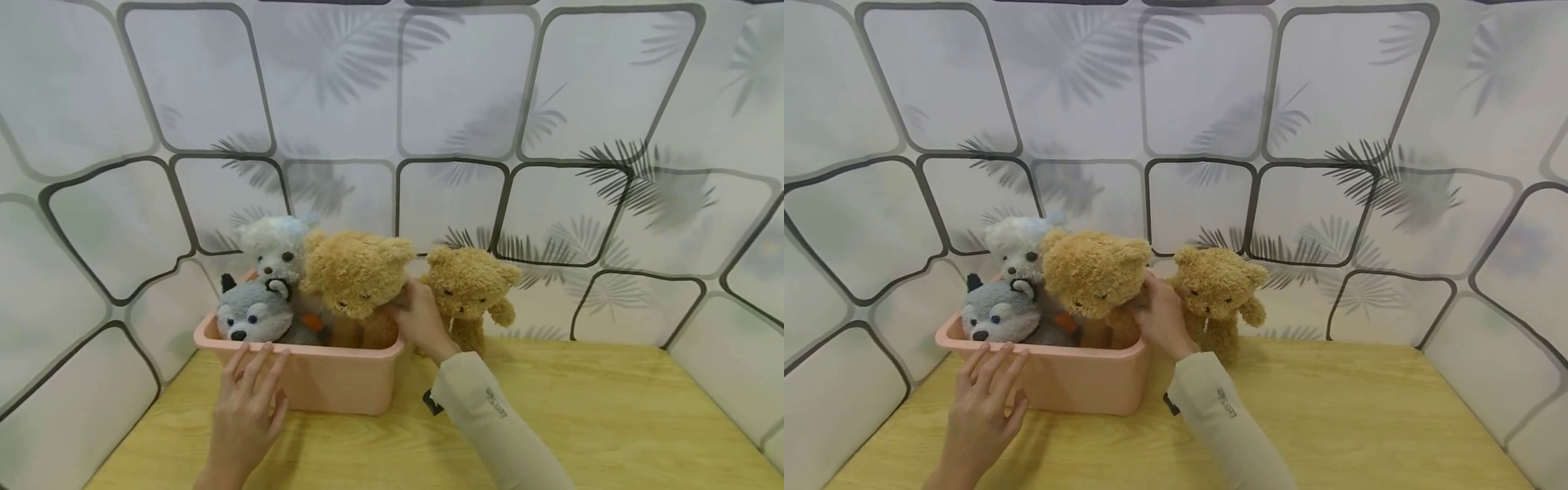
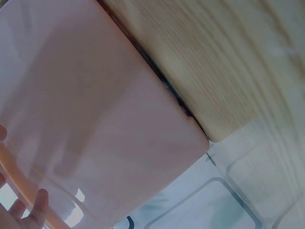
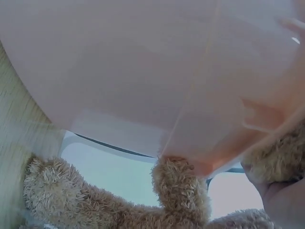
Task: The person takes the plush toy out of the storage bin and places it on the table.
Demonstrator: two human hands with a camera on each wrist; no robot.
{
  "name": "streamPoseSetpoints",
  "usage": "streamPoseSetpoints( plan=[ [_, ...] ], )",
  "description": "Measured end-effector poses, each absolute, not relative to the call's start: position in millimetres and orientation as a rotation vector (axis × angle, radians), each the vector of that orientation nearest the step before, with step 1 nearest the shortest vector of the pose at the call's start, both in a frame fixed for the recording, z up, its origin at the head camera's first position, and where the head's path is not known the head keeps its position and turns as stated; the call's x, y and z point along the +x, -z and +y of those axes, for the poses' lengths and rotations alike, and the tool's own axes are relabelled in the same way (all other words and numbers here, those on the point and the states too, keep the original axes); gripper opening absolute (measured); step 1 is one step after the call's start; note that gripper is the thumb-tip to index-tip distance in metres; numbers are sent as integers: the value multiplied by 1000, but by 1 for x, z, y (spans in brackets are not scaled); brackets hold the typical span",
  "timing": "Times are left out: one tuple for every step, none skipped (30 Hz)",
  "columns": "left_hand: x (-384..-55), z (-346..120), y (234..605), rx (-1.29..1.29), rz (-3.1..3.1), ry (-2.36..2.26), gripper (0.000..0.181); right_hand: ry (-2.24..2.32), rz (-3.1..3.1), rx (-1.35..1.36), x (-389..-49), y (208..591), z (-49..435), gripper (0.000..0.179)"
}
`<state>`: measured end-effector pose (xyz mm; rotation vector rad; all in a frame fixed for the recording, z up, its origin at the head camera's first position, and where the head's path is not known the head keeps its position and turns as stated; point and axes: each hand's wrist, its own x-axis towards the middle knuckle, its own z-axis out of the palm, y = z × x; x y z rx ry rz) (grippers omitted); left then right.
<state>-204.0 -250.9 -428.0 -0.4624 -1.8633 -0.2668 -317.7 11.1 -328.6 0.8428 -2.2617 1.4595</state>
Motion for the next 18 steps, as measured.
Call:
streamPoseSetpoints(
  plan=[
    [-204, -251, 428, -462, -1868, 264, 47, -1494, -2254, 840, -316, 328, 13, 29],
    [-203, -251, 427, -462, -1872, 263, 47, -1501, -2261, 827, -314, 327, 15, 15],
    [-203, -251, 427, -459, -1882, 261, 47, -1520, -2266, 810, -312, 327, 17, 9],
    [-202, -252, 426, -459, -1891, 257, 48, -1519, -2265, 792, -310, 326, 19, 7],
    [-201, -252, 426, -459, -1894, 257, 48, -1517, -2249, 780, -309, 326, 21, 7],
    [-201, -252, 425, -458, -1904, 253, 48, -1524, -2236, 778, -308, 326, 23, 11],
    [-200, -252, 425, -458, -1913, 249, 48, -1529, -2221, 769, -307, 326, 24, 19],
    [-199, -252, 424, -458, -1917, 247, 48, -1544, -2193, 762, -306, 326, 26, 18],
    [-199, -253, 424, -458, -1926, 241, 49, -1566, -2158, 761, -305, 327, 28, 11],
    [-198, -253, 424, -459, -1931, 240, 48, -1581, -2129, 757, -304, 328, 29, 10],
    [-198, -253, 423, -458, -1936, 239, 49, -1588, -2100, 760, -303, 329, 30, 12],
    [-197, -253, 423, -458, -1944, 235, 49, -1602, -2084, 757, -302, 330, 31, 15],
    [-197, -253, 423, -457, -1947, 234, 49, -1619, -2059, 752, -301, 331, 32, 25],
    [-197, -254, 423, -458, -1945, 235, 49, -1652, -2026, 759, -301, 333, 32, 37],
    [-197, -254, 423, -458, -1949, 236, 49, -1675, -2007, 760, -300, 335, 32, 38],
    [-197, -254, 423, -459, -1948, 237, 49, -1708, -1980, 766, -299, 337, 33, 41],
    [-197, -253, 422, -460, -1943, 236, 49, -1733, -1954, 773, -299, 339, 34, 44],
    [-198, -253, 422, -461, -1940, 236, 49, -1777, -1920, 779, -298, 341, 34, 47]
  ],
)
